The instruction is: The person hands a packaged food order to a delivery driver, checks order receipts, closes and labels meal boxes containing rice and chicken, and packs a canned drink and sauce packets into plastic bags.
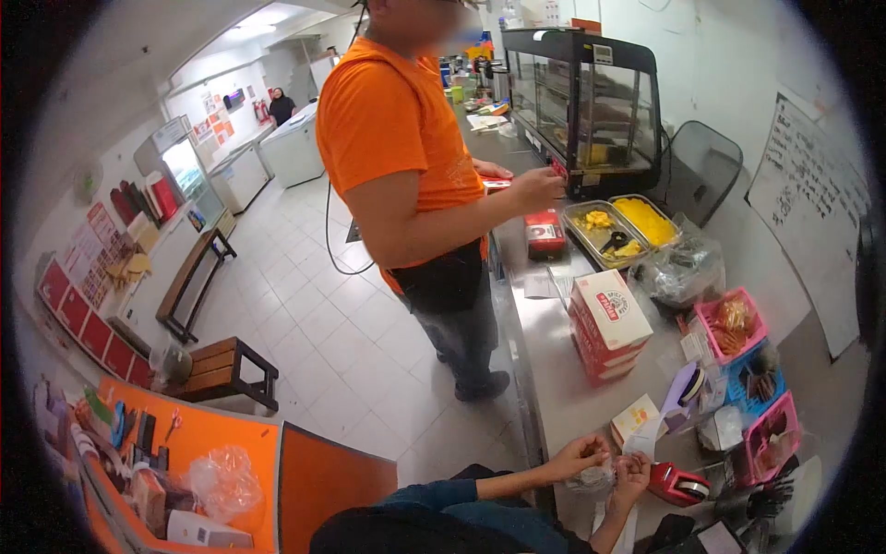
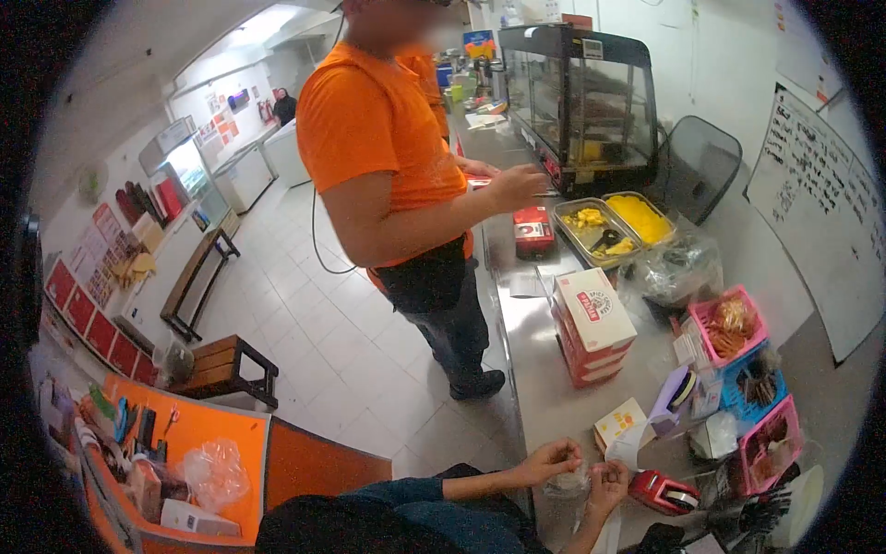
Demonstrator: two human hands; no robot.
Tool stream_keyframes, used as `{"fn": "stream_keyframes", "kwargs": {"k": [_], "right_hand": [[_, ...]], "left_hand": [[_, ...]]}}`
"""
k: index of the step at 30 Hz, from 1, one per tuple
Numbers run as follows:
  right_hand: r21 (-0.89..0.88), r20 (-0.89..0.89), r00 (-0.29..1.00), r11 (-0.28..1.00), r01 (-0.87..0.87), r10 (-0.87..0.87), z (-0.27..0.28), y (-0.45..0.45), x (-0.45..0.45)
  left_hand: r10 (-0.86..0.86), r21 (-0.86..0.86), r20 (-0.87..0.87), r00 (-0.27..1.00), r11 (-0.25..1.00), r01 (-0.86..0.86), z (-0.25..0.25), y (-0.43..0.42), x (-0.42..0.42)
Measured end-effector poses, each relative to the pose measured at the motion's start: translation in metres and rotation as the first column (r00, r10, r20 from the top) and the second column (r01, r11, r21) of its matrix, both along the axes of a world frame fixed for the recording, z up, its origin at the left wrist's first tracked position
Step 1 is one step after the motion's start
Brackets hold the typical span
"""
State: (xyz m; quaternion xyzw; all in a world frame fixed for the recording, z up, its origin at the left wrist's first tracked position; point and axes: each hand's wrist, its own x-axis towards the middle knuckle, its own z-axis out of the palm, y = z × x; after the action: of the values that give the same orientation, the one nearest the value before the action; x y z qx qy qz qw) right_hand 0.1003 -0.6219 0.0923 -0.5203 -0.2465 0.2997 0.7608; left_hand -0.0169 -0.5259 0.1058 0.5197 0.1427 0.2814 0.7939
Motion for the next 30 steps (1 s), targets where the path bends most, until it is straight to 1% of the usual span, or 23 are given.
{"fn": "stream_keyframes", "kwargs": {"k": [1,3,4,6,7,9,10,12,14,16,18,19,21,22,23,24,26,27,29,30], "right_hand": [[-0.012,0.051,0.998,0.999,0.042,-0.041,-0.002,0.002,-0.002],[-0.060,0.023,0.999,0.998,0.031,-0.029,0.000,0.001,-0.004],[-0.083,0.011,1.000,0.996,0.024,-0.023,0.001,0.001,-0.004],[-0.042,-0.063,0.997,0.999,0.032,-0.034,0.003,0.001,-0.006],[-0.022,-0.098,0.994,0.999,0.035,-0.037,0.006,0.002,-0.007],[0.085,-0.253,0.967,0.996,0.018,0.004,0.023,0.001,-0.013],[0.139,-0.326,0.945,0.990,0.014,0.032,0.029,0.000,-0.015],[0.161,-0.336,0.938,0.986,-0.038,0.091,0.005,-0.010,-0.005],[0.193,-0.364,0.921,0.979,-0.071,0.139,-0.005,-0.016,-0.003],[0.233,-0.414,0.893,0.969,-0.084,0.178,0.001,-0.021,-0.006],[0.192,-0.356,0.924,0.979,-0.075,0.141,0.006,-0.027,-0.007],[0.173,-0.327,0.936,0.982,-0.076,0.130,0.008,-0.028,-0.007],[0.132,-0.281,0.944,0.981,-0.144,0.176,0.012,-0.032,-0.004],[0.111,-0.256,0.947,0.979,-0.172,0.196,0.015,-0.033,-0.004],[0.094,-0.179,0.966,0.981,-0.171,0.186,0.016,-0.032,-0.005],[0.026,-0.164,0.967,0.981,-0.193,0.194,0.022,-0.032,-0.007],[-0.113,-0.131,0.971,0.970,-0.214,0.199,0.034,-0.035,-0.010],[-0.111,-0.112,0.977,0.975,-0.195,0.183,0.027,-0.038,-0.008],[-0.099,-0.074,0.986,0.982,-0.159,0.152,0.005,-0.038,-0.003],[-0.120,-0.088,0.990,0.985,-0.122,0.111,0.002,-0.037,-0.003]], "left_hand": [[-0.006,-0.011,-0.002,1.000,1.000,0.006,-0.001,0.000,-0.001],[-0.017,-0.035,-0.001,1.000,0.999,0.017,0.003,-0.001,-0.001],[-0.040,-0.006,-0.057,0.998,0.999,0.040,0.007,0.000,-0.002],[-0.076,0.052,-0.166,0.983,0.995,0.086,0.014,0.002,-0.007],[-0.080,0.048,-0.133,0.988,0.995,0.087,0.012,0.001,-0.006],[-0.081,0.036,-0.067,0.994,0.996,0.084,0.004,0.001,-0.005],[-0.086,-0.023,-0.042,0.995,0.996,0.085,0.000,0.002,-0.004],[-0.085,-0.144,0.010,0.996,0.986,0.085,-0.006,0.001,-0.004],[-0.076,-0.144,-0.019,0.997,0.987,0.073,0.002,0.000,-0.006],[-0.078,-0.166,-0.026,0.997,0.983,0.072,0.000,-0.004,-0.008],[-0.080,-0.207,-0.010,0.997,0.975,0.076,-0.010,-0.005,-0.005],[-0.072,-0.185,-0.019,0.997,0.980,0.067,-0.012,-0.006,-0.004],[-0.055,-0.141,-0.039,0.998,0.989,0.049,-0.012,-0.009,-0.004],[-0.060,-0.137,-0.020,0.998,0.989,0.057,-0.010,-0.010,-0.006],[-0.071,-0.131,0.000,0.997,0.989,0.071,-0.008,-0.010,-0.006],[-0.088,-0.126,0.022,0.996,0.988,0.090,-0.006,-0.010,-0.006],[-0.063,-0.129,0.075,0.995,0.989,0.072,-0.006,-0.014,-0.004],[-0.054,-0.129,0.102,0.993,0.989,0.067,-0.005,-0.016,-0.002],[-0.044,-0.113,0.075,0.996,0.992,0.052,-0.005,-0.018,-0.002],[-0.037,-0.103,0.061,0.997,0.994,0.043,-0.004,-0.019,-0.003]]}}
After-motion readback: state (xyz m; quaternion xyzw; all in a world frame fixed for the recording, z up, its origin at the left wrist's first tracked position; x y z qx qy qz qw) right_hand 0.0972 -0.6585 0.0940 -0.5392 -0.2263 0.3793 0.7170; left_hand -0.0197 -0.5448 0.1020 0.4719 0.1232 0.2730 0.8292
